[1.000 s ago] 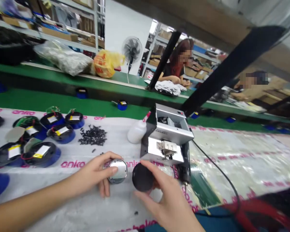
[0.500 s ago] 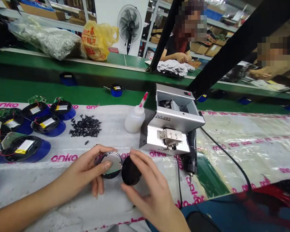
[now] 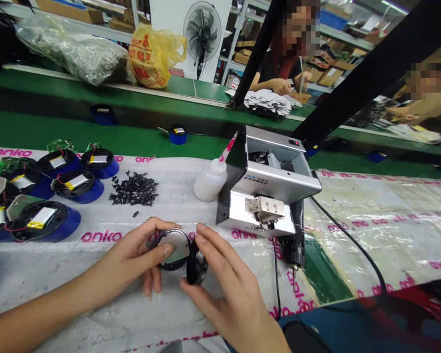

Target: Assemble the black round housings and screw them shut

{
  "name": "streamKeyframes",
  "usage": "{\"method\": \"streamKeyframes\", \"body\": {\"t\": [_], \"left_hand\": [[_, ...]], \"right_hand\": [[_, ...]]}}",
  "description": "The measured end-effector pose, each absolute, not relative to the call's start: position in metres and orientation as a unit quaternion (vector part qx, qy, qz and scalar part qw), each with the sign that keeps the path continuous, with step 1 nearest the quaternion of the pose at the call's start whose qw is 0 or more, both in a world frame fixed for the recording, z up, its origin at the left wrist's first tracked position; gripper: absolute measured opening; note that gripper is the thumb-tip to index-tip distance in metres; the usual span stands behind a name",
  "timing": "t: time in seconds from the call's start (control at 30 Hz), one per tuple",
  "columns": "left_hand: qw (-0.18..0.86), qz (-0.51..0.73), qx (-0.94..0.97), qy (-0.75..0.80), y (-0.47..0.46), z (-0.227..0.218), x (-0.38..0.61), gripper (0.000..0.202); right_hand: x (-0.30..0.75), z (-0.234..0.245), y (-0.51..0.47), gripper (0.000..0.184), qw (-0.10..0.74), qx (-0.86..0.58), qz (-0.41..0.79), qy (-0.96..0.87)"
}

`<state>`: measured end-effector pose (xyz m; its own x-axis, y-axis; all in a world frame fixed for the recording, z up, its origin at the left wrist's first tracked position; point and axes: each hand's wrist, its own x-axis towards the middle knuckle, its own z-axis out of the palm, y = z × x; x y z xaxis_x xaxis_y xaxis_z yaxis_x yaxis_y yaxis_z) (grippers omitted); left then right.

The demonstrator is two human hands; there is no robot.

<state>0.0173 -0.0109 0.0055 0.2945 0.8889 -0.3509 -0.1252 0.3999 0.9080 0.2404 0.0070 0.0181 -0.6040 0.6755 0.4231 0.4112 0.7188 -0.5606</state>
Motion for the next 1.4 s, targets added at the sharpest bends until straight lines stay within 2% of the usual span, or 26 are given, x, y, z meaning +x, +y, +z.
{"method": "streamKeyframes", "body": {"t": [0.17, 0.4, 0.57, 0.97, 1.07, 1.17, 1.3, 1.37, 1.4], "left_hand": [[0.715, 0.378, 0.394, 0.437, -0.008, 0.003, 0.015, 0.034], [0.849, 0.369, 0.281, 0.253, 0.003, -0.011, -0.011, 0.035], [0.875, 0.353, 0.24, 0.227, 0.005, -0.013, -0.018, 0.041], [0.869, 0.345, 0.263, 0.237, 0.008, -0.013, -0.015, 0.051], [0.85, 0.337, 0.31, 0.259, 0.007, -0.004, -0.015, 0.054], [0.805, 0.336, 0.37, 0.32, 0.0, 0.007, -0.008, 0.048], [0.729, 0.365, 0.401, 0.418, -0.01, 0.008, 0.009, 0.032], [0.737, 0.368, 0.378, 0.422, -0.012, 0.006, 0.015, 0.035], [0.745, 0.364, 0.361, 0.426, -0.012, 0.005, 0.016, 0.039]], "right_hand": [[0.222, 0.029, 0.017, 0.047, 0.269, -0.287, 0.181, -0.902], [0.209, 0.03, 0.031, 0.045, 0.232, -0.254, 0.21, -0.915], [0.211, 0.027, 0.032, 0.043, 0.234, -0.248, 0.188, -0.921], [0.212, 0.031, 0.024, 0.043, 0.174, -0.285, 0.097, -0.937], [0.21, 0.032, 0.024, 0.042, 0.159, -0.318, 0.066, -0.932], [0.206, 0.029, 0.023, 0.045, 0.152, -0.313, 0.064, -0.935], [0.208, 0.034, 0.021, 0.038, 0.19, -0.281, 0.132, -0.931], [0.222, 0.044, 0.024, 0.035, 0.205, -0.284, 0.213, -0.912], [0.233, 0.049, 0.029, 0.032, 0.251, -0.328, 0.225, -0.882]]}}
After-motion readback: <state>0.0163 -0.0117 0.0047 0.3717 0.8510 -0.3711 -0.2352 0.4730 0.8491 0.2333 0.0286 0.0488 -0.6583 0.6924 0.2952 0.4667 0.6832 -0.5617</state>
